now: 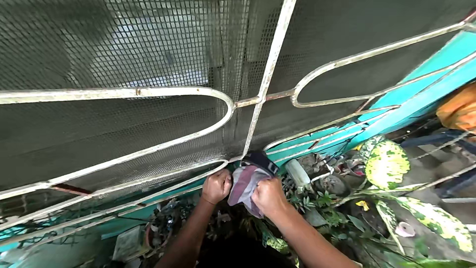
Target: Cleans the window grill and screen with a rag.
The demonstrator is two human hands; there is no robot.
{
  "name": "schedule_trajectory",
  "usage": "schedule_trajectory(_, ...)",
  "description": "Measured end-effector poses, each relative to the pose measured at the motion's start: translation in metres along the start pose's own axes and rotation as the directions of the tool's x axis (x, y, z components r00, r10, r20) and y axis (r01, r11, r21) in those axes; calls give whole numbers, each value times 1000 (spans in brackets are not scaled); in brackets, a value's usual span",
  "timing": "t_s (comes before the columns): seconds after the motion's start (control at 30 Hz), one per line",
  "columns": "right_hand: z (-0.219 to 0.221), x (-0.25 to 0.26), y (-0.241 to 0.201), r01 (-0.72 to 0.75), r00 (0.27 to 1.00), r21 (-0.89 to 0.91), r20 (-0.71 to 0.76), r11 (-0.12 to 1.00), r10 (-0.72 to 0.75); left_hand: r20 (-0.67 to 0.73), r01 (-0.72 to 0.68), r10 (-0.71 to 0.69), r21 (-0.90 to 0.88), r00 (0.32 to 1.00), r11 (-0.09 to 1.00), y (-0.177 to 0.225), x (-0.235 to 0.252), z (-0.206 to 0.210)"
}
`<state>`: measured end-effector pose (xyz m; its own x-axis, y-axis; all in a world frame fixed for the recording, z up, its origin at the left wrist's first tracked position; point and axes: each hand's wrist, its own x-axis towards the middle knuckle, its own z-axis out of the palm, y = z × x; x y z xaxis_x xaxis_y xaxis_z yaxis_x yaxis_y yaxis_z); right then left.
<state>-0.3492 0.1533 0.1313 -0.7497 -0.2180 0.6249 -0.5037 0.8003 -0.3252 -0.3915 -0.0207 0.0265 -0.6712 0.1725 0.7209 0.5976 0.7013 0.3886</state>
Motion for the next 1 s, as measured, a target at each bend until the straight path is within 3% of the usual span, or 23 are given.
schedule_trajectory(0.2, 20, -24, 23, -11, 994, 30, 106, 999, 8, 33, 10, -10, -13, 999, 1000, -6, -2, 4)
schedule_trajectory(0.3, 18, -35, 18, -15, 998, 136, -58, 991, 24, 38, -5, 6, -15, 999, 1000, -7, -2, 4)
schedule_trajectory(0.37, 14, -33, 15, 26, 996, 61, -83, 998, -21, 41, -4, 5, -13, 999, 1000, -4, 0, 3)
schedule_trajectory(0.5, 18, -17, 10, 42, 988, -125, 154, 991, -22, 24, -1, 1, -2, 1000, 1000, -2, -1, 2)
schedule_trajectory(0.63, 11, 0, -1, 95, 969, -207, 244, 974, -43, 3, 4, -4, 12, 1000, 1000, -2, -2, 3)
schedule_trajectory(0.7, -10, 29, -17, 25, 895, -147, 444, 989, 44, 11, 46, -46, 23, 999, 999, 1, -4, 1)
schedule_trajectory(0.77, -30, 71, -32, -99, 677, -114, 721, 989, 151, 48, 110, -111, 24, 993, 994, 7, -4, -4)
schedule_trajectory(0.8, -32, 87, -35, -125, 588, -113, 792, 986, 165, 66, 141, -142, 23, 988, 990, 9, -4, -7)
schedule_trajectory(0.83, -31, 95, -36, -131, 543, -116, 823, 985, 169, 89, 177, -178, 15, 980, 984, 13, -3, -10)
schedule_trajectory(0.87, -27, 94, -37, -118, 557, -120, 814, 986, 165, 110, 210, -210, 9, 971, 978, 16, -2, -13)
schedule_trajectory(0.9, -19, 81, -35, -82, 658, -115, 740, 990, 140, 123, 229, -229, 10, 966, 973, 17, -1, -13)
schedule_trajectory(0.97, 8, 40, -20, 60, 927, -120, 376, 991, -11, 104, 203, -203, 18, 974, 979, 14, -2, -10)
schedule_trajectory(1.0, 19, 25, -12, 113, 971, -117, 222, 987, -85, 100, 178, -178, 4, 979, 984, 11, -3, -8)
